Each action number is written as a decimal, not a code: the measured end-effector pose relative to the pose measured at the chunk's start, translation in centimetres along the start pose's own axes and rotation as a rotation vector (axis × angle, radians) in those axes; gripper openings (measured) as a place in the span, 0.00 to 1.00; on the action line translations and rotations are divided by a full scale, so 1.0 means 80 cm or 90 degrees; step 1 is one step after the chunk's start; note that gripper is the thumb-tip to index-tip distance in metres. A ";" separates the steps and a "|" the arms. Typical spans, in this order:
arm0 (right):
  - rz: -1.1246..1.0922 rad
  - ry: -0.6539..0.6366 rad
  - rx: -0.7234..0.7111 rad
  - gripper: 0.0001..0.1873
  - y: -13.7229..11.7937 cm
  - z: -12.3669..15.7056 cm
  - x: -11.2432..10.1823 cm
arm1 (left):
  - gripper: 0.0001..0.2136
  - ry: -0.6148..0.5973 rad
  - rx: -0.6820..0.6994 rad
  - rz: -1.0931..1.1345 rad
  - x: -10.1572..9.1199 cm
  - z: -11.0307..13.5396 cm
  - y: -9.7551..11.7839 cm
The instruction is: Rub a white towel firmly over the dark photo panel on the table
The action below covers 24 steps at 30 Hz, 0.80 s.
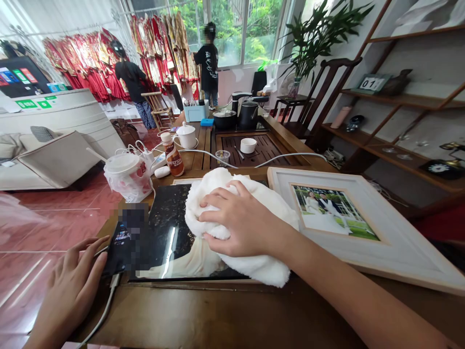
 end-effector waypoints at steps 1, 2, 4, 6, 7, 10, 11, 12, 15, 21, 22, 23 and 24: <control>0.000 0.001 0.001 0.12 0.000 0.000 0.000 | 0.21 0.001 0.001 -0.004 0.000 0.000 0.000; 0.000 0.001 0.001 0.12 -0.001 0.000 -0.001 | 0.20 0.004 0.001 -0.007 0.001 0.000 0.000; 0.002 0.000 0.002 0.12 -0.001 0.000 -0.001 | 0.20 0.013 -0.002 -0.012 0.003 0.001 0.000; 0.004 0.000 0.002 0.12 -0.001 -0.001 -0.001 | 0.19 0.014 -0.007 -0.010 0.004 0.001 -0.001; 0.004 0.001 0.001 0.12 -0.001 -0.001 -0.001 | 0.19 0.016 -0.007 -0.004 0.003 0.001 0.000; 0.000 0.004 -0.001 0.13 0.000 -0.001 0.000 | 0.19 0.042 0.032 0.041 -0.007 -0.004 0.009; -0.001 0.004 -0.002 0.13 -0.001 -0.001 0.000 | 0.20 0.054 0.067 0.064 -0.014 -0.008 0.016; -0.001 0.002 -0.002 0.14 -0.001 -0.001 0.000 | 0.20 0.058 0.109 0.092 -0.023 -0.013 0.024; 0.012 -0.010 -0.004 0.15 -0.003 -0.001 0.001 | 0.21 0.040 0.284 0.118 -0.055 -0.036 0.061; 0.065 -0.025 0.001 0.25 -0.008 -0.002 0.001 | 0.28 0.000 0.495 0.064 -0.086 -0.091 0.139; 0.072 -0.026 0.005 0.27 -0.008 -0.002 0.002 | 0.30 -0.001 0.512 0.061 -0.084 -0.096 0.148; 0.076 -0.027 0.009 0.28 -0.009 -0.003 0.002 | 0.33 -0.001 0.520 0.062 -0.081 -0.100 0.154; 0.079 -0.028 0.013 0.30 -0.009 -0.003 0.002 | 0.35 -0.001 0.524 0.065 -0.077 -0.103 0.159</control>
Point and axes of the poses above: each hand's wrist, its own z-axis away from the middle knuckle, its own x-axis out of the palm, y = z × x, the point moved 2 cm from there along -z, towards the middle knuckle, and after that the axes turned 12 degrees about -z, right-handed, at the moved point
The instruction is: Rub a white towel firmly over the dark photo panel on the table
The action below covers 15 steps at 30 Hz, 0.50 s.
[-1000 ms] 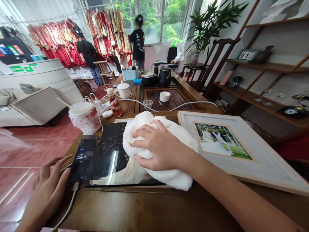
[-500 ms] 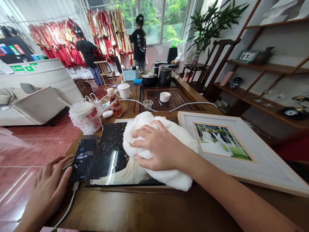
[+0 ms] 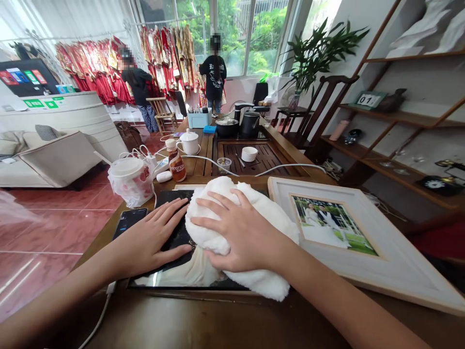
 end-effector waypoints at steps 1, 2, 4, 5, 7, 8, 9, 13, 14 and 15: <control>0.001 -0.001 0.004 0.31 0.001 -0.001 0.000 | 0.37 0.002 0.001 0.003 0.004 -0.002 0.000; 0.001 -0.001 0.008 0.31 0.002 -0.001 0.000 | 0.38 0.004 0.000 0.007 0.008 -0.003 0.000; 0.004 0.002 0.016 0.30 0.008 -0.003 0.000 | 0.39 0.003 -0.004 0.015 0.014 0.000 -0.002; 0.009 0.005 0.025 0.29 0.013 -0.004 -0.001 | 0.40 0.001 -0.007 0.021 0.016 0.001 -0.003; 0.024 0.009 0.055 0.28 0.027 -0.005 -0.001 | 0.40 -0.004 -0.012 0.035 0.019 0.004 -0.006; 0.032 0.012 0.072 0.27 0.034 -0.006 -0.002 | 0.40 -0.008 -0.014 0.042 0.020 0.005 -0.007; 0.041 0.015 0.087 0.27 0.040 -0.006 -0.002 | 0.41 -0.011 -0.015 0.048 0.021 0.005 -0.008; 0.053 0.004 0.088 0.26 0.045 -0.007 -0.002 | 0.42 -0.008 -0.024 0.066 0.024 0.006 -0.011; 0.048 -0.008 0.073 0.26 0.040 -0.008 -0.001 | 0.42 -0.005 -0.028 0.069 0.025 0.006 -0.012; 0.039 -0.021 0.053 0.25 0.032 -0.008 -0.001 | 0.42 -0.003 -0.030 0.071 0.026 0.006 -0.013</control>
Point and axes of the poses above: each hand's wrist, its own z-axis away from the middle knuckle, its own x-axis out of the palm, y = z × x, the point moved 2 cm from there along -z, towards the middle knuckle, and after that the axes turned 12 degrees about -z, right-handed, at the moved point
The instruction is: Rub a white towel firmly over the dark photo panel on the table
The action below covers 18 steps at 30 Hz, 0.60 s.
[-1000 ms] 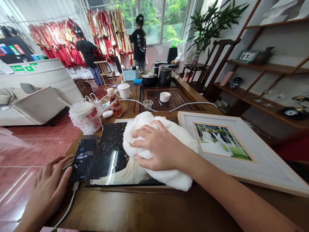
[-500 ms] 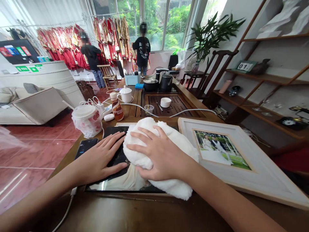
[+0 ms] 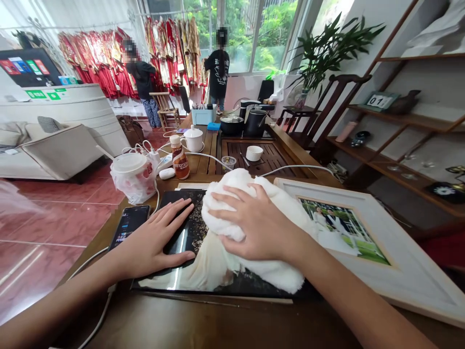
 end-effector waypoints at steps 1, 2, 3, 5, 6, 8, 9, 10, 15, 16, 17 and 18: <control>-0.011 -0.014 -0.024 0.25 -0.009 0.001 0.000 | 0.42 0.002 0.001 0.002 0.000 0.001 -0.001; -0.025 -0.028 -0.047 0.25 -0.019 0.001 0.000 | 0.42 0.005 0.004 0.003 0.000 0.001 -0.001; -0.039 -0.041 -0.069 0.25 -0.029 0.002 0.000 | 0.41 0.008 0.009 0.005 0.000 0.002 -0.001; -0.065 -0.061 -0.100 0.26 -0.042 0.003 0.000 | 0.39 0.015 0.018 0.008 0.000 0.003 -0.001; -0.073 -0.068 -0.106 0.26 -0.044 0.002 0.000 | 0.39 0.017 0.020 0.009 0.000 0.004 -0.001; -0.072 -0.070 -0.092 0.26 -0.038 0.001 0.000 | 0.39 0.017 0.016 0.009 0.001 0.004 -0.002; -0.061 -0.065 -0.075 0.26 -0.030 0.000 -0.001 | 0.40 0.014 0.012 0.010 0.001 0.004 -0.003; -0.045 -0.055 -0.052 0.26 -0.019 -0.001 -0.001 | 0.41 0.011 0.008 0.011 0.002 0.004 -0.003; 0.019 0.007 0.040 0.27 0.024 -0.003 -0.007 | 0.42 0.007 0.002 0.016 0.003 0.005 -0.004; 0.016 0.007 0.038 0.27 0.022 -0.002 -0.007 | 0.42 0.011 0.000 0.016 0.002 0.005 -0.003; 0.008 -0.002 0.026 0.26 0.016 -0.001 -0.007 | 0.42 0.015 -0.002 0.015 0.002 0.005 -0.003; -0.006 -0.015 0.006 0.26 0.007 0.000 -0.007 | 0.43 0.019 -0.003 0.016 0.001 0.005 -0.003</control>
Point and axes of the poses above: each hand's wrist, its own z-axis away from the middle knuckle, its own x-axis out of the palm, y = z × x, the point moved 2 cm from there along -z, towards the middle knuckle, and after that the axes turned 12 degrees about -z, right-handed, at the moved point
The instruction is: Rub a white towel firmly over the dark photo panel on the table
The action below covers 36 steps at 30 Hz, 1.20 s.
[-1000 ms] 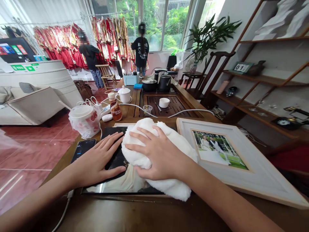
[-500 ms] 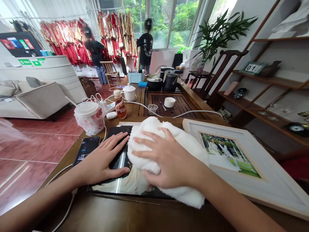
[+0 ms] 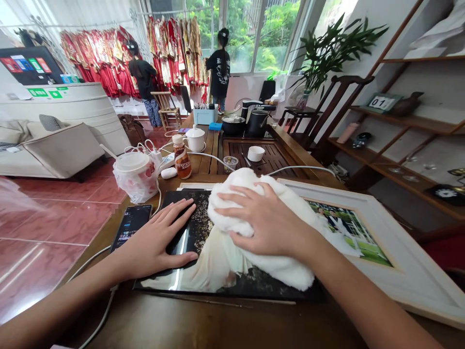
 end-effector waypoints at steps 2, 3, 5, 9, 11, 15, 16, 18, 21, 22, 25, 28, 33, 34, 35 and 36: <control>-0.041 -0.030 -0.054 0.26 -0.025 0.002 0.003 | 0.41 0.008 0.002 0.002 0.000 0.000 0.001; -0.065 -0.039 -0.088 0.25 -0.037 0.003 0.004 | 0.40 0.012 0.006 0.004 0.001 0.000 0.001; -0.097 -0.055 -0.120 0.26 -0.054 0.003 0.007 | 0.36 0.014 0.013 0.008 0.002 -0.001 0.000; -0.079 -0.037 -0.069 0.26 -0.042 0.001 0.007 | 0.39 0.001 0.007 0.005 0.004 -0.003 -0.001; -0.037 -0.008 -0.019 0.27 -0.019 0.001 0.004 | 0.42 -0.008 0.004 -0.001 0.004 -0.003 -0.001; 0.026 0.033 0.050 0.26 0.023 0.003 -0.001 | 0.42 -0.011 0.002 0.000 0.004 -0.001 -0.001; 0.032 0.038 0.056 0.25 0.027 0.003 -0.001 | 0.42 -0.010 0.001 0.001 0.004 -0.001 -0.001; 0.031 0.039 0.052 0.24 0.025 0.004 0.000 | 0.42 -0.012 0.000 0.000 0.004 -0.001 -0.002; -0.016 -0.001 0.003 0.23 -0.003 0.005 0.003 | 0.42 -0.012 0.002 0.002 0.005 -0.003 -0.002; -0.045 -0.025 -0.024 0.23 -0.016 0.006 0.005 | 0.42 -0.009 0.005 0.005 0.005 -0.003 -0.003; -0.117 -0.080 -0.083 0.24 -0.041 0.006 0.006 | 0.40 -0.002 0.016 0.009 0.005 -0.005 -0.003; -0.109 -0.061 -0.044 0.25 -0.028 0.004 0.003 | 0.40 -0.006 0.013 0.011 0.006 -0.005 -0.003; 0.007 0.035 0.060 0.24 0.033 0.001 -0.003 | 0.42 -0.015 0.001 0.005 0.005 -0.004 -0.004; 0.016 0.045 0.065 0.24 0.039 0.001 -0.004 | 0.41 -0.016 0.001 0.002 0.005 -0.003 -0.003; 0.017 0.048 0.063 0.24 0.040 0.002 -0.004 | 0.41 -0.017 0.001 0.000 0.004 -0.003 -0.003; 0.012 0.044 0.054 0.24 0.037 0.002 -0.003 | 0.41 -0.017 0.000 -0.001 0.004 -0.003 -0.003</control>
Point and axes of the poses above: each hand's wrist, its own z-axis away from the middle knuckle, its own x-axis out of the palm, y = z × x, the point moved 2 cm from there along -z, towards the middle knuckle, and after that the axes turned 12 degrees about -z, right-handed, at the moved point
